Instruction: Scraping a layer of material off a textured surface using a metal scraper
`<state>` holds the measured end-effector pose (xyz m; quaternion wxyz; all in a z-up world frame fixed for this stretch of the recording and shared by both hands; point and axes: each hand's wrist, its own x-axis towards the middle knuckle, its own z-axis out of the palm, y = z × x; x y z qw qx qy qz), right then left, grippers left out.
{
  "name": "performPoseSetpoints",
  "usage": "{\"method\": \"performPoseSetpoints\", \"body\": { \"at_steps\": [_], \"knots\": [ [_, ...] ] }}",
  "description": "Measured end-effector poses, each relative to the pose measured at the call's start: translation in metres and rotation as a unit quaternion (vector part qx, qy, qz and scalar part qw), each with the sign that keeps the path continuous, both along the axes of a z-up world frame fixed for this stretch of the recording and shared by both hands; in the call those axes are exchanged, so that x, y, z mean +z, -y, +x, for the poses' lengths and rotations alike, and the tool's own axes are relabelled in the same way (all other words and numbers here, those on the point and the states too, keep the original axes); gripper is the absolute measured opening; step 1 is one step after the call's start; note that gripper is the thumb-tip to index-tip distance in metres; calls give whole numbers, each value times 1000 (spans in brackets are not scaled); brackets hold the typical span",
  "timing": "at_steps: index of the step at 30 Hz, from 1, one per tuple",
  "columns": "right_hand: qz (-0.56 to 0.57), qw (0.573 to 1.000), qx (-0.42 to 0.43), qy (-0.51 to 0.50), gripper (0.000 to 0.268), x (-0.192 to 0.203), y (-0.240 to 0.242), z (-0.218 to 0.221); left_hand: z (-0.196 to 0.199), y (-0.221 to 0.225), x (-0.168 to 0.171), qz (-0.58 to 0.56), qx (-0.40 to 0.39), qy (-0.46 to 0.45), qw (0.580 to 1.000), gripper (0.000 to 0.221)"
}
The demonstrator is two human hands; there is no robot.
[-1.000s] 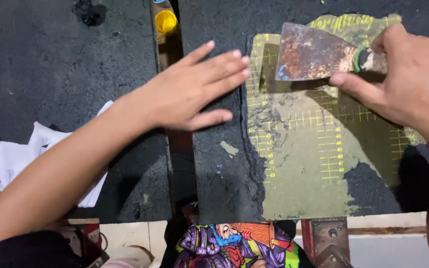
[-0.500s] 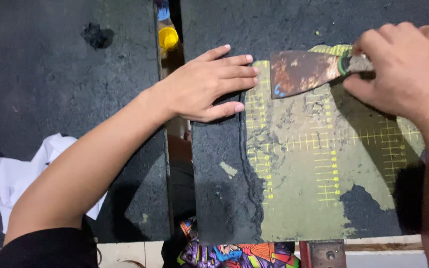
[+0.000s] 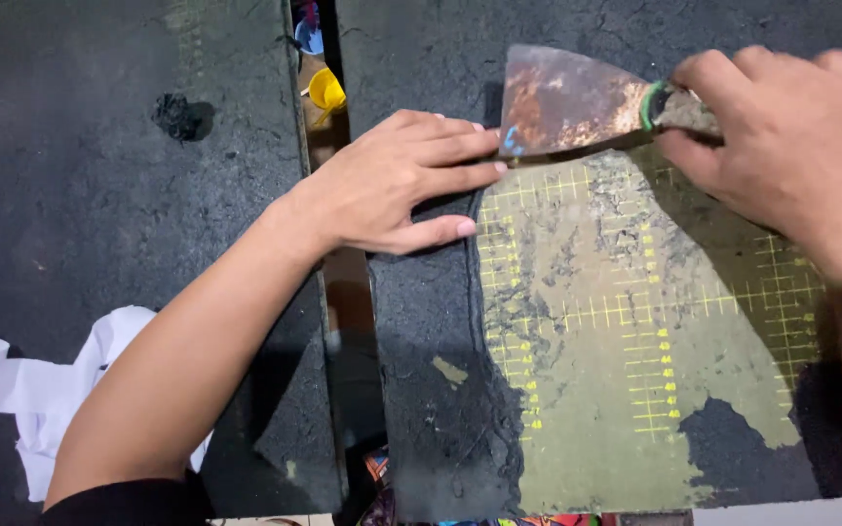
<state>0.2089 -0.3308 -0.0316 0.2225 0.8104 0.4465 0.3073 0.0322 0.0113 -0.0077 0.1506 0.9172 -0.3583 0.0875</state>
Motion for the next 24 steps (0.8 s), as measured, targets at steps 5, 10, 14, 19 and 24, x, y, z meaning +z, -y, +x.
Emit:
{"method": "performPoseSetpoints", "body": {
  "at_steps": [5, 10, 14, 19, 24],
  "knots": [
    [-43, 987, -63, -143, 49, 11, -3, -8, 4, -8, -10, -50, 3, -13, 999, 50],
    [-18, 945, -119, -304, 55, 25, -9, -23, 4, -2, -6, -74, 6, 6, 997, 42],
    [34, 941, -68, -331, 54, 18, 5, -20, 1, 0, -4, -62, 52, 31, 996, 41],
    [68, 936, 2, -345, 56, 12, 18, -7, 1, 0, 0, -52, 67, 60, 995, 47],
    [124, 895, 16, -429, 57, 27, 12, -14, 1, 2, -1, -32, 69, 70, 995, 46]
  ]
}}
